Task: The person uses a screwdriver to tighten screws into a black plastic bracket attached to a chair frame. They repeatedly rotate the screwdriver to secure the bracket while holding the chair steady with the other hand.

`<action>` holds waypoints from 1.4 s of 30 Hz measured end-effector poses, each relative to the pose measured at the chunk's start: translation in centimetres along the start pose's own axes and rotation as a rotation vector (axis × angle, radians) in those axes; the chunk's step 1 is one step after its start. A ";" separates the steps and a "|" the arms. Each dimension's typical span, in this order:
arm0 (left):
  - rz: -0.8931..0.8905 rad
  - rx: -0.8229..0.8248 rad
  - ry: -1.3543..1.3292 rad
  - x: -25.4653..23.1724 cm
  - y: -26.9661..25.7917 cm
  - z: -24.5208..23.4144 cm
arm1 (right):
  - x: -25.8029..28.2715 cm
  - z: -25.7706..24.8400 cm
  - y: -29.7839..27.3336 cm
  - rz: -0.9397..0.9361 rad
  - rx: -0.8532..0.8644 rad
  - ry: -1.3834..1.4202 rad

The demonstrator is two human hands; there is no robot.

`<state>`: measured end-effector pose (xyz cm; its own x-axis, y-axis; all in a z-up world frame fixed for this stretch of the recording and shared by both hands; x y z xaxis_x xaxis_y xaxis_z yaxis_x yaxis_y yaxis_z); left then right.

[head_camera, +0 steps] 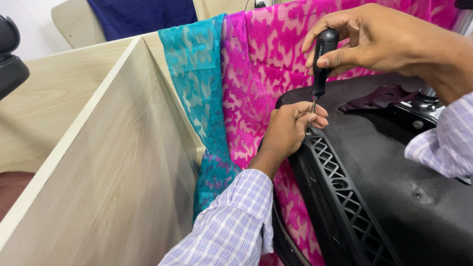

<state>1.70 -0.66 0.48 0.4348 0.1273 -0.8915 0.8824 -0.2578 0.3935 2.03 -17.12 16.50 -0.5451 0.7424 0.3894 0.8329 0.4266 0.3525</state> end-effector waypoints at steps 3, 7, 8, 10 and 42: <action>0.010 0.018 -0.016 0.0 0.3 -0.2 | -1.2 -0.2 0.8 -0.002 0.044 -0.058; 0.048 -0.008 0.013 0.0 0.0 0.0 | -2.8 -0.6 2.0 -0.124 0.162 0.091; 0.032 -0.015 0.015 0.0 -0.1 0.1 | -3.1 -0.8 2.3 -0.175 0.187 0.171; 0.006 -0.021 0.018 -0.2 -0.2 0.3 | -3.2 -1.2 2.6 -0.334 0.256 0.271; -0.001 0.061 -0.100 -0.3 -0.2 -0.2 | -1.4 0.0 0.7 -0.092 0.015 0.051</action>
Point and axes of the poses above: each hand's wrist, its own y-axis towards the middle knuckle, its own z-axis out of the palm, x = y × z, the point moved 1 cm from there along y, towards the middle knuckle, and after that the axes turned 5 degrees about -x, right-handed, at the moved point
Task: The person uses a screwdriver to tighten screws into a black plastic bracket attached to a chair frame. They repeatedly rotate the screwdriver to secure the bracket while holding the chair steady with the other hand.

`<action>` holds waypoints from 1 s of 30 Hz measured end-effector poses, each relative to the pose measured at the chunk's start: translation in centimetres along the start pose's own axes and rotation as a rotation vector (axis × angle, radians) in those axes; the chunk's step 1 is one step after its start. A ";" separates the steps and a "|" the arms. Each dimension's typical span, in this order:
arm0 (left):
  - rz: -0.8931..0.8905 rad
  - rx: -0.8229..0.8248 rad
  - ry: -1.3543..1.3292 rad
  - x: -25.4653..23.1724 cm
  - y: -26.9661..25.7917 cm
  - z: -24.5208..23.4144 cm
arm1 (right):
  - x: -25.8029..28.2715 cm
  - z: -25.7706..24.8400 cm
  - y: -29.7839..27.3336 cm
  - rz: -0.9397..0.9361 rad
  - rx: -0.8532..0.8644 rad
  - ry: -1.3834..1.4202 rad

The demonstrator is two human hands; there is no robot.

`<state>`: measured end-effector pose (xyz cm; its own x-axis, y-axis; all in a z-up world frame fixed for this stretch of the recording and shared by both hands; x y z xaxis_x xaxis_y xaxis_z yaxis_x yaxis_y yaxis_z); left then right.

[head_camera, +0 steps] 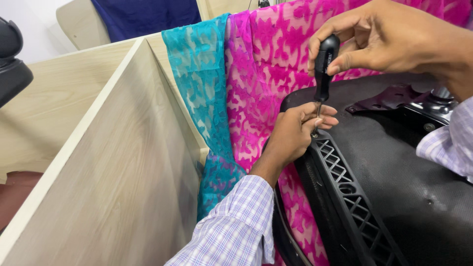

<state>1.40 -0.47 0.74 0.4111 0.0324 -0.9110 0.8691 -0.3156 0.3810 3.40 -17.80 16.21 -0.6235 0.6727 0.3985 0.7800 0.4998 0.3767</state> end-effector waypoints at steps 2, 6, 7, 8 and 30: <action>0.009 -0.011 -0.035 -0.4 -0.1 -0.1 | -0.2 -0.3 0.1 -0.075 0.025 0.093; 0.002 -0.121 0.009 -1.2 -0.5 0.5 | 0.1 -0.5 -0.5 -0.048 -0.045 0.059; -0.002 -0.164 0.039 -1.4 -0.5 0.7 | 0.3 -0.5 -0.9 0.022 -0.080 0.055; -0.001 -0.189 0.043 -1.4 -0.6 0.8 | 0.5 -0.2 -1.2 0.091 -0.116 0.051; -0.022 -0.263 0.051 -1.0 0.1 1.9 | -1.6 8.3 -0.4 -0.171 -0.369 0.951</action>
Point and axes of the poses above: each hand's wrist, its own y-axis towards the middle knuckle, its own z-axis out of the palm, x = y × z, the point moved 1 cm from there along y, towards the middle knuckle, and after that the axes turned 5 degrees about -x, right-handed, at the moved point
